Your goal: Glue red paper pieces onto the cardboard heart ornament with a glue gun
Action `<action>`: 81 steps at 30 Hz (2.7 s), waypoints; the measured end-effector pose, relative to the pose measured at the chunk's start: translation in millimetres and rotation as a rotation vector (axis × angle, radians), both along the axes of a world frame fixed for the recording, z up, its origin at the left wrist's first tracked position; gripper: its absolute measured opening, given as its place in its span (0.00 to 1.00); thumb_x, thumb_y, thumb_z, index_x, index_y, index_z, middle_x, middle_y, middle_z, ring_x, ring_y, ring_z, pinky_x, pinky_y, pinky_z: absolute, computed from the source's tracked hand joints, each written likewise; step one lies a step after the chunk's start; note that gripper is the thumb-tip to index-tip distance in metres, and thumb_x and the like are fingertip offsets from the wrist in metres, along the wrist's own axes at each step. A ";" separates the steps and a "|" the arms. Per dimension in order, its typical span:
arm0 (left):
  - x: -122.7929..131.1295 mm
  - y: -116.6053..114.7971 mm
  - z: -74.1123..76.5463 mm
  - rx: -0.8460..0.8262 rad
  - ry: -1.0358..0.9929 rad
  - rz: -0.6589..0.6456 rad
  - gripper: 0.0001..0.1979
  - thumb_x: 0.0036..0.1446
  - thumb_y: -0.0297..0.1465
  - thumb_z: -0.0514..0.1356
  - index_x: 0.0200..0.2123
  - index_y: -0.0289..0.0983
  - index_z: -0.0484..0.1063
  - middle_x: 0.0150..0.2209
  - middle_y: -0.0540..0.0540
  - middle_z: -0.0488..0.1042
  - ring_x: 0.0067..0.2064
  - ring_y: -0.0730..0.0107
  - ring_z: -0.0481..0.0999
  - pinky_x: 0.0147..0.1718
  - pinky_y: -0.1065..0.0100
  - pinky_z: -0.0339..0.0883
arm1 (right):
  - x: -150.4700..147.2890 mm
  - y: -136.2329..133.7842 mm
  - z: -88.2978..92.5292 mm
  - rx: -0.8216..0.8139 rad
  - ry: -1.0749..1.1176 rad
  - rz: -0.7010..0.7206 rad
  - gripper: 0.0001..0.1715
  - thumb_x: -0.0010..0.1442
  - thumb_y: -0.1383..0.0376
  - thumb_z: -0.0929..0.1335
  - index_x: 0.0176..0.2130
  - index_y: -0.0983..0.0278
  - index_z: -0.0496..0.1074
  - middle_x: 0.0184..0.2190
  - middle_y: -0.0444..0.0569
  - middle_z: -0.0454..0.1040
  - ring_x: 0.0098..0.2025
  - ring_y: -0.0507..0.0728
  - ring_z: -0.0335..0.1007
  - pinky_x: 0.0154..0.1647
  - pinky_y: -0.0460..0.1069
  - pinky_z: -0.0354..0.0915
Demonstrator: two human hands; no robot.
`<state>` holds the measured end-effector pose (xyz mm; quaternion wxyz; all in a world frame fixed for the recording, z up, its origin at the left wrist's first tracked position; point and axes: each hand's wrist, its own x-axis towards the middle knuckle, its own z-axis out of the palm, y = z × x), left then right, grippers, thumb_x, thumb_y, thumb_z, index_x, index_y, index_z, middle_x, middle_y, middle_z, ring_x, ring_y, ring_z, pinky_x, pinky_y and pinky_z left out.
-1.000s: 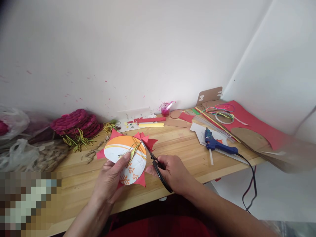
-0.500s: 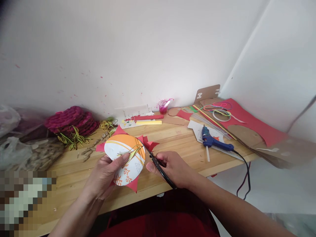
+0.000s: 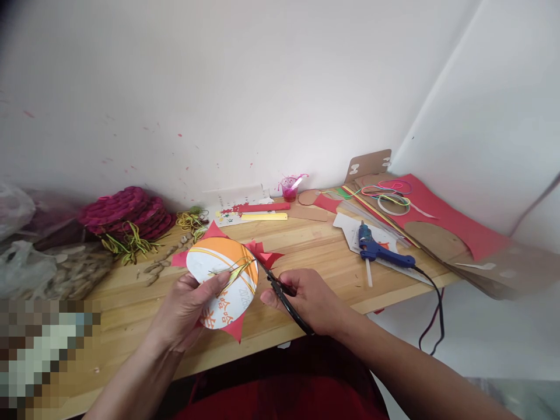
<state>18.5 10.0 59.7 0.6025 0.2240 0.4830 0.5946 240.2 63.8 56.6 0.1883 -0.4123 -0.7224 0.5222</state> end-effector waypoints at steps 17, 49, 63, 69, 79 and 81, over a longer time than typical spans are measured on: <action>-0.6 0.0 -3.7 -0.023 0.006 -0.074 0.22 0.40 0.32 0.78 0.40 0.32 0.81 0.35 0.40 0.84 0.29 0.62 0.83 0.30 0.66 0.78 | -0.1 4.4 3.5 -0.048 -0.017 0.043 0.28 0.59 0.51 0.72 0.22 0.62 0.56 0.21 0.38 0.50 0.24 0.49 0.45 0.24 0.46 0.42; -70.0 15.6 -15.7 0.707 1.971 -0.138 0.12 0.61 0.23 0.55 0.41 0.39 0.78 0.40 0.43 0.81 0.41 0.58 0.78 0.40 0.62 0.71 | 22.4 82.9 -6.1 0.726 -0.817 -0.246 0.14 0.63 0.57 0.67 0.34 0.65 0.75 0.34 0.58 0.79 0.37 0.64 0.73 0.32 0.52 0.54; -66.0 3.0 -32.8 0.730 1.830 -0.260 0.21 0.55 0.15 0.54 0.47 0.37 0.75 0.47 0.42 0.79 0.46 0.60 0.77 0.48 0.60 0.72 | -34.3 71.3 -14.7 0.671 -0.328 0.133 0.06 0.60 0.67 0.72 0.32 0.64 0.73 0.36 0.51 0.75 0.43 0.59 0.68 0.48 0.53 0.60; -56.9 6.0 -34.4 0.724 1.708 -0.383 0.16 0.62 0.22 0.58 0.51 0.39 0.74 0.51 0.41 0.77 0.51 0.59 0.76 0.51 0.57 0.71 | -17.1 79.3 -12.2 0.600 -0.243 -0.071 0.06 0.63 0.63 0.69 0.35 0.63 0.69 0.29 0.44 0.74 0.30 0.53 0.67 0.33 0.49 0.57; -56.4 9.2 -11.3 0.525 1.157 -0.422 0.16 0.59 0.46 0.65 0.44 0.42 0.79 0.45 0.45 0.81 0.48 0.60 0.78 0.49 0.60 0.70 | -15.1 76.5 -18.6 0.381 0.198 -0.173 0.07 0.60 0.62 0.71 0.35 0.62 0.69 0.29 0.43 0.72 0.29 0.52 0.69 0.31 0.48 0.64; -53.1 15.3 -3.3 0.305 0.979 -0.302 0.16 0.64 0.45 0.60 0.35 0.39 0.79 0.35 0.46 0.80 0.38 0.67 0.78 0.39 0.66 0.71 | -16.2 73.7 -16.1 0.388 0.238 -0.149 0.07 0.61 0.62 0.71 0.35 0.62 0.69 0.29 0.43 0.72 0.29 0.52 0.69 0.31 0.48 0.64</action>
